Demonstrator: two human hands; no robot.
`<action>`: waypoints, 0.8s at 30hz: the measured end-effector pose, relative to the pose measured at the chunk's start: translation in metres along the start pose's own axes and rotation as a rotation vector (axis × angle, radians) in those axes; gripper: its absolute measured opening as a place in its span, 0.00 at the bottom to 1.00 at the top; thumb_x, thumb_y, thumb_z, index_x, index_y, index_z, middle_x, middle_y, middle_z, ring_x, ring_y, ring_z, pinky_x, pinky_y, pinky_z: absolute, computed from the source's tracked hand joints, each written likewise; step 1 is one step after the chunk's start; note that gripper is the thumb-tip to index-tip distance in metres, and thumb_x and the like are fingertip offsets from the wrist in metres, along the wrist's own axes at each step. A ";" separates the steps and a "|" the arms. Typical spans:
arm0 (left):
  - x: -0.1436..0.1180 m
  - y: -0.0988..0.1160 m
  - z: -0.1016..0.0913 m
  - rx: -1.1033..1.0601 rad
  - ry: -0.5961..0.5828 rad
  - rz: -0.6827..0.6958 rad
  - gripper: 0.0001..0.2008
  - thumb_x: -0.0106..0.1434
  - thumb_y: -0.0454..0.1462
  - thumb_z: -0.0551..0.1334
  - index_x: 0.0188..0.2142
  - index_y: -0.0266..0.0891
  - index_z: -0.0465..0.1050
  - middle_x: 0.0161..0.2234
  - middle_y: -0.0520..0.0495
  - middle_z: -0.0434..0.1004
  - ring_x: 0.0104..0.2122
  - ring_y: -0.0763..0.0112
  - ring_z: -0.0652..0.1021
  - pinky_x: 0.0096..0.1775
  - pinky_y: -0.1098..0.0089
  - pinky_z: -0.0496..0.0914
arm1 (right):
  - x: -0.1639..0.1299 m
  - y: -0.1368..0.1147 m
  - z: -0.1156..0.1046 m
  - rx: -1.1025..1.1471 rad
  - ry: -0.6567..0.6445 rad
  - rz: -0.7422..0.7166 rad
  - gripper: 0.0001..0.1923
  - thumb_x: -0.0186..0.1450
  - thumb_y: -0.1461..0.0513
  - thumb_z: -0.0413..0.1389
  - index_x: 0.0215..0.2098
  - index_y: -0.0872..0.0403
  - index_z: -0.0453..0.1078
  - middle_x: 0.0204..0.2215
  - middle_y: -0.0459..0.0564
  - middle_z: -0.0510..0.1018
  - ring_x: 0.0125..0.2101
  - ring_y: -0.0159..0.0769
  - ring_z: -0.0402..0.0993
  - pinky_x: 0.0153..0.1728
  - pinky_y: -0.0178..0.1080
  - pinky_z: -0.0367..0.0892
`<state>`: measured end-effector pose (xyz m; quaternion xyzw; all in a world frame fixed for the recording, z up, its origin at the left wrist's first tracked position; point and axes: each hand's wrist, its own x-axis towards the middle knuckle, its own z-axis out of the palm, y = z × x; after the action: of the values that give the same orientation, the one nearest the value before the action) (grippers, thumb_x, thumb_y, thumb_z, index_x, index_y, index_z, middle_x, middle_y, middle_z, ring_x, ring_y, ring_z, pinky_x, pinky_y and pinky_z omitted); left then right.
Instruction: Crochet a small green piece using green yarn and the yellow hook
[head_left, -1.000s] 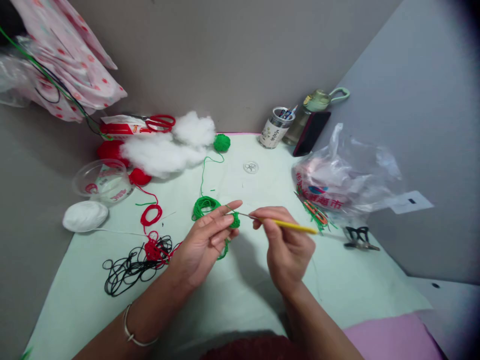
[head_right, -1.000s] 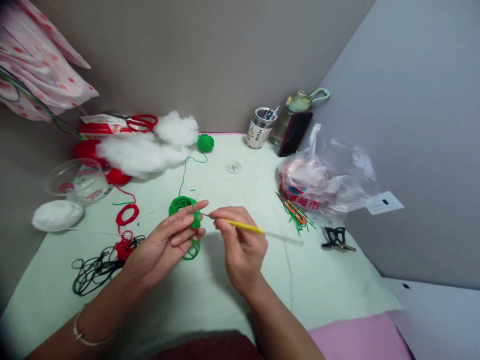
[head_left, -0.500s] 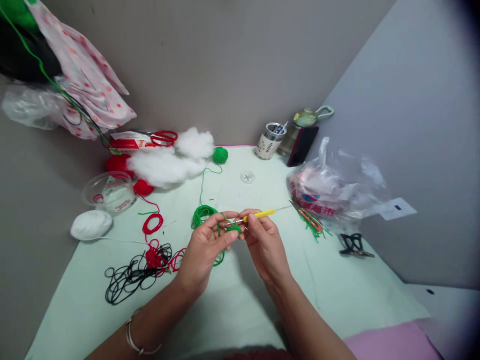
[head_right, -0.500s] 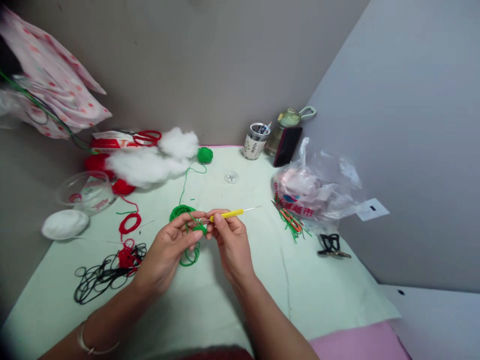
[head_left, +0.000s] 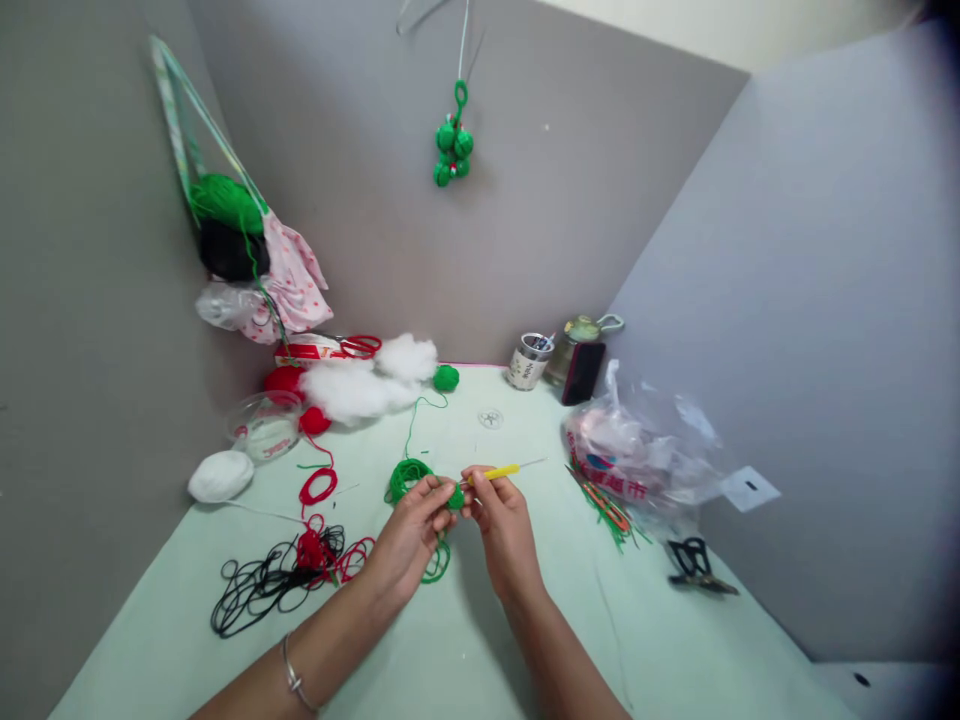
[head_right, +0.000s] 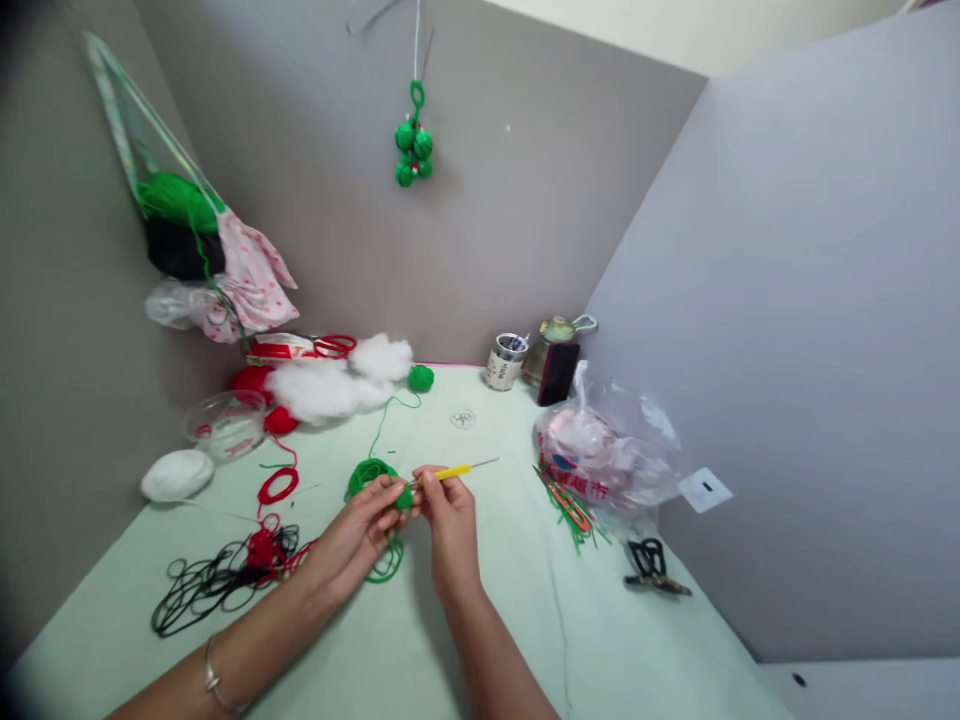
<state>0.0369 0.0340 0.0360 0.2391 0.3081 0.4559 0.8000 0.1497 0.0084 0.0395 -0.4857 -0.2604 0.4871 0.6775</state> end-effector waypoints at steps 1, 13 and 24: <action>-0.002 -0.001 0.001 -0.008 -0.001 0.011 0.20 0.47 0.41 0.83 0.30 0.36 0.75 0.27 0.55 0.76 0.21 0.83 0.69 0.31 0.77 0.69 | -0.001 0.001 0.001 0.007 -0.003 0.000 0.25 0.52 0.45 0.73 0.32 0.56 0.80 0.22 0.44 0.75 0.24 0.30 0.68 0.27 0.35 0.67; -0.130 0.011 0.034 -0.075 -0.060 0.176 0.18 0.50 0.39 0.82 0.32 0.36 0.76 0.22 0.59 0.70 0.20 0.82 0.68 0.32 0.76 0.72 | -0.097 -0.030 -0.014 -0.211 -0.452 -0.236 0.29 0.66 0.44 0.65 0.58 0.51 0.75 0.35 0.46 0.79 0.26 0.30 0.67 0.31 0.35 0.68; -0.243 0.047 0.035 -0.228 0.237 0.379 0.10 0.70 0.24 0.58 0.37 0.32 0.78 0.31 0.50 0.76 0.15 0.86 0.64 0.32 0.71 0.82 | -0.074 -0.056 -0.044 -1.224 -0.881 -0.481 0.07 0.67 0.68 0.63 0.32 0.55 0.81 0.31 0.50 0.85 0.32 0.35 0.79 0.40 0.37 0.72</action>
<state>-0.0612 -0.1607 0.1582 0.1455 0.2959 0.6545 0.6803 0.1797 -0.0799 0.0825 -0.4649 -0.8242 0.2448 0.2112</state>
